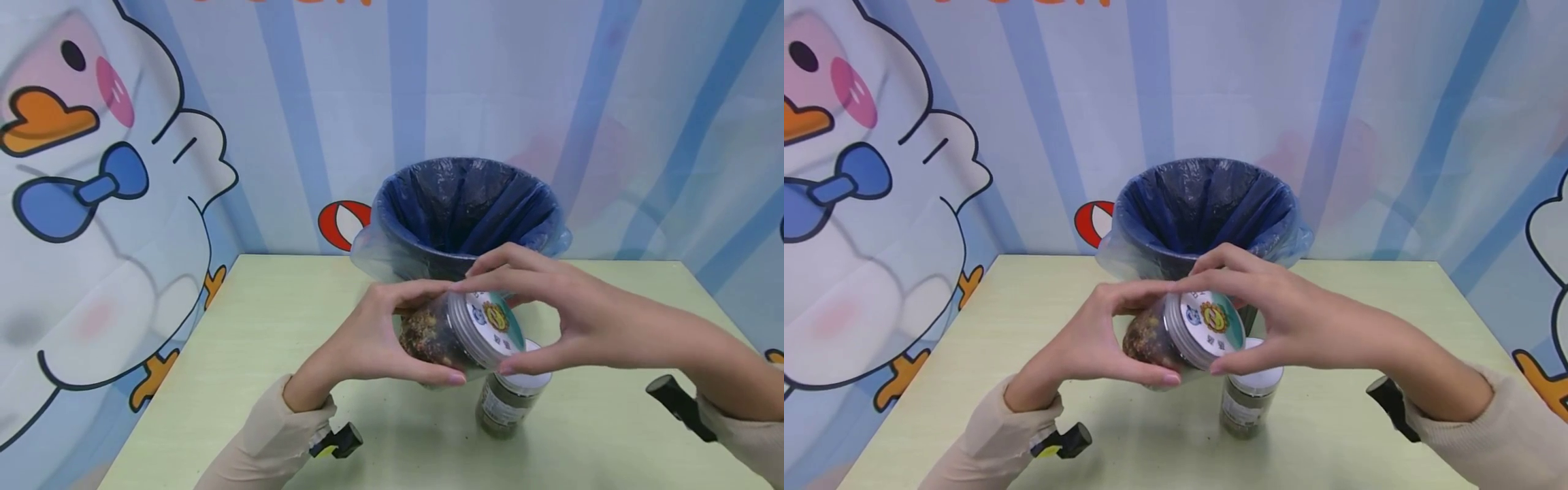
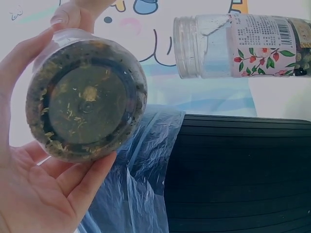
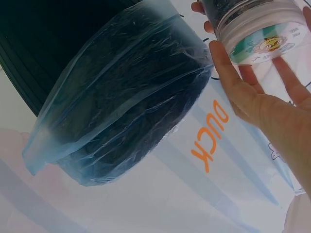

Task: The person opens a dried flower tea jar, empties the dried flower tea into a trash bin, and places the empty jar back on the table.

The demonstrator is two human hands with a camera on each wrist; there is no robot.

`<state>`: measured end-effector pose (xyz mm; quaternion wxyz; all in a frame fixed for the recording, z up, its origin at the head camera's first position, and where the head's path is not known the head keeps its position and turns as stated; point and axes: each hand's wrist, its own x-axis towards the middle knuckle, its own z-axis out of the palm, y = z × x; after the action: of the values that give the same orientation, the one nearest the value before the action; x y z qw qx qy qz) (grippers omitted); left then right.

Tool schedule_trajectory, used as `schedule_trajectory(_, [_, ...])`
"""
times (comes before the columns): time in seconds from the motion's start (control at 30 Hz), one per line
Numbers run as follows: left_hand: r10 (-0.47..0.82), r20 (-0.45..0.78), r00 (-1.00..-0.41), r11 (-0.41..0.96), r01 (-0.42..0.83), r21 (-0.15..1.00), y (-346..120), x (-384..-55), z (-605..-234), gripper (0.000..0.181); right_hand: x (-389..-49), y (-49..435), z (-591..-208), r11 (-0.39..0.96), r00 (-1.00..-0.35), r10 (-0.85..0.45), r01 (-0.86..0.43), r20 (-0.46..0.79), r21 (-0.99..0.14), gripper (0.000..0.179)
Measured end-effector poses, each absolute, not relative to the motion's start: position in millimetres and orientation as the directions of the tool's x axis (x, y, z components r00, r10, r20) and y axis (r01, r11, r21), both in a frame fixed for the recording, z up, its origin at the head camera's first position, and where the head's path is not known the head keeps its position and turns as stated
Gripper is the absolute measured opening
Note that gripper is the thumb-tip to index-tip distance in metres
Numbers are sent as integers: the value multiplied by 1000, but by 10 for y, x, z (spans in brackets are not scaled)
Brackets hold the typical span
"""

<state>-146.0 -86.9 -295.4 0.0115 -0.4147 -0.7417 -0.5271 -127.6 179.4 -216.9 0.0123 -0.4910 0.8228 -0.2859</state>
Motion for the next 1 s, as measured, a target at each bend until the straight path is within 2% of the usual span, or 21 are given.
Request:
schedule_trajectory(0.13, [602,451,-658,104,625,773,-861,-1466,-2974,76,-1301,1812,-2185,334,-496,-825,-814,270,-475,68])
schedule_trajectory(0.23, [600,452,-660,110,628,771,-856,-1468,-2983,76,-1308,1816,-2190,338,-503,-822,-807,265,-484,68])
schedule_trajectory(0.43, [595,475,-648,101,647,756,-840,-1472,-2982,76,-1267,1773,-2180,467,-616,-759,-741,212,-482,61])
schedule_trajectory(0.57, [591,493,-638,97,663,742,-833,-1475,-2983,76,-1224,1721,-2189,572,-701,-696,-674,158,-468,63])
schedule_trajectory(0.7, [586,509,-630,104,682,724,-828,-1475,-2982,77,-1210,1697,-2188,615,-745,-656,-622,124,-484,63])
schedule_trajectory(0.8, [583,516,-628,112,691,715,-828,-1474,-2981,78,-1223,1713,-2186,580,-724,-675,-641,144,-503,60])
schedule_trajectory(1.0, [583,498,-642,123,676,726,-849,-1469,-2991,78,-1264,1756,-2199,432,-623,-755,-705,202,-562,58])
